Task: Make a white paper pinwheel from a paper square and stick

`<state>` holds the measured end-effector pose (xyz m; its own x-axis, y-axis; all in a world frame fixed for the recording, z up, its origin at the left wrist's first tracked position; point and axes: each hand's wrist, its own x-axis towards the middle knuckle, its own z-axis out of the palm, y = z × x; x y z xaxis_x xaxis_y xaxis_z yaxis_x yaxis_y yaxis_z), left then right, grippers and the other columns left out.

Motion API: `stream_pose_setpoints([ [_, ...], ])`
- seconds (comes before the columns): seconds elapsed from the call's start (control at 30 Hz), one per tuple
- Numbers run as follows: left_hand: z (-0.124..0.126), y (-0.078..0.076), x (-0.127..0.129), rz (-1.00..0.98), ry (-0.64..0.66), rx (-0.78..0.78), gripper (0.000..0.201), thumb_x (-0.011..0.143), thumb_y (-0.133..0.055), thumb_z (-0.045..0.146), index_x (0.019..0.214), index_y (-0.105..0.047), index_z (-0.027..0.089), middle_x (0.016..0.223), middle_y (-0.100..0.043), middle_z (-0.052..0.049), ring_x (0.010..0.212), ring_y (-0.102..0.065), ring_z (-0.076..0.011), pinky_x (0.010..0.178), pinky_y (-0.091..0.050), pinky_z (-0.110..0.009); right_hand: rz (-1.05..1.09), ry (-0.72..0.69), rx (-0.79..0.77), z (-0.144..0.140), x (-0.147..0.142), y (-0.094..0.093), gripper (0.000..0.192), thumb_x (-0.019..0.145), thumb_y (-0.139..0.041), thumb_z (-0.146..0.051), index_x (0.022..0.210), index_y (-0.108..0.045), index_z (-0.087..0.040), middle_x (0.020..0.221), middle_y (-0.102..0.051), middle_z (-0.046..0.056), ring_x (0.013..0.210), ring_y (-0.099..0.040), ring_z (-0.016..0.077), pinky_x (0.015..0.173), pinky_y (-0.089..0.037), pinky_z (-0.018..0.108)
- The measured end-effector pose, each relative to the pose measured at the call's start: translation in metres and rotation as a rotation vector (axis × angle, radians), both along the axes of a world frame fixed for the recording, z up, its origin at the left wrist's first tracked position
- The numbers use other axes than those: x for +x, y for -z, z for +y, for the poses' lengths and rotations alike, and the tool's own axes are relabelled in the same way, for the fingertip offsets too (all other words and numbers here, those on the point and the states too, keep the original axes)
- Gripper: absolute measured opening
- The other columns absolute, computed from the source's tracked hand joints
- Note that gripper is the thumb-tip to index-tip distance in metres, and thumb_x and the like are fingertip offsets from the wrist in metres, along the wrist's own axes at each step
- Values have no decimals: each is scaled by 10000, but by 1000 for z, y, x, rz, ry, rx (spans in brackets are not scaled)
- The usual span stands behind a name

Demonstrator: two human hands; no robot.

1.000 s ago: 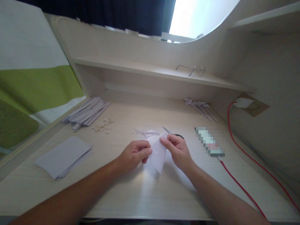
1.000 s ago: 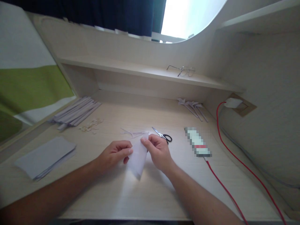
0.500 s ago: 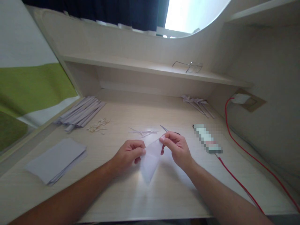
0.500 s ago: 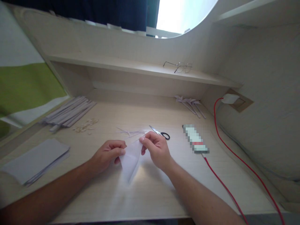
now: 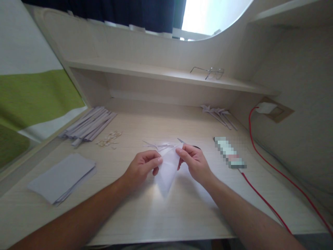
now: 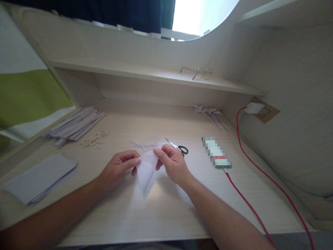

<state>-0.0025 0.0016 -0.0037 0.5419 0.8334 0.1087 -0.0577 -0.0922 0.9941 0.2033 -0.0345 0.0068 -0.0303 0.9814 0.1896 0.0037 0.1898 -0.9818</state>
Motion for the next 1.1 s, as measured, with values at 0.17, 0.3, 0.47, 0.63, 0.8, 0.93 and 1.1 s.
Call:
stream_pose_setpoints([
  [0.17, -1, 2, 1, -12, 3, -1, 297, 892, -648, 344, 661, -630, 158, 564, -561, 16, 557, -496, -120, 591, -365, -262, -68, -17, -7, -1, -3, 4, 428, 970, -600, -464, 662, -628, -169, 582, -623, 5, 537, -588, 133, 546, -462, 264],
  [0.3, -1, 1, 1, -29, -20, 12, 292, 898, -647, 345, 675, -638, 156, 571, -570, 16, 566, -503, -120, 600, -373, -259, -98, -64, -39, -1, -4, 7, 460, 972, -569, -522, 685, -631, -167, 584, -627, 11, 535, -605, 146, 537, -470, 267],
  [0.47, 2, 1, 3, -50, -69, 20, 295, 881, -658, 355, 668, -645, 153, 560, -561, 15, 556, -506, -120, 589, -374, -256, -174, -85, -42, -5, -6, 7, 488, 973, -572, -516, 645, -638, -160, 580, -633, 24, 548, -580, 142, 558, -440, 264],
  [0.63, 2, 2, 5, -40, -114, 12, 285, 875, -659, 377, 702, -656, 151, 567, -573, 12, 532, -506, -121, 572, -387, -260, -232, -99, -46, -6, -5, 6, 481, 979, -569, -507, 672, -683, -156, 619, -666, 30, 571, -589, 144, 579, -431, 261],
  [0.8, 3, 1, 5, -45, -166, 20, 288, 864, -671, 382, 691, -637, 154, 547, -562, 21, 522, -491, -116, 568, -384, -255, -277, -94, -48, -4, -6, 9, 476, 979, -578, -486, 647, -680, -160, 593, -645, 15, 566, -561, 133, 583, -407, 252],
  [0.93, 4, 0, 4, -45, -219, 31, 293, 870, -670, 366, 670, -615, 160, 532, -559, 29, 517, -485, -111, 575, -380, -251, -282, -125, -55, -4, -8, 9, 465, 966, -597, -481, 632, -664, -165, 595, -651, 12, 563, -551, 130, 580, -401, 247],
  [1.1, 4, -1, 4, -41, -250, 41, 314, 886, -660, 361, 648, -603, 163, 522, -562, 28, 523, -487, -112, 599, -386, -252, -256, -120, -60, -5, -9, 9, 457, 965, -607, -456, 606, -630, -173, 583, -636, 5, 554, -526, 122, 581, -397, 242],
])
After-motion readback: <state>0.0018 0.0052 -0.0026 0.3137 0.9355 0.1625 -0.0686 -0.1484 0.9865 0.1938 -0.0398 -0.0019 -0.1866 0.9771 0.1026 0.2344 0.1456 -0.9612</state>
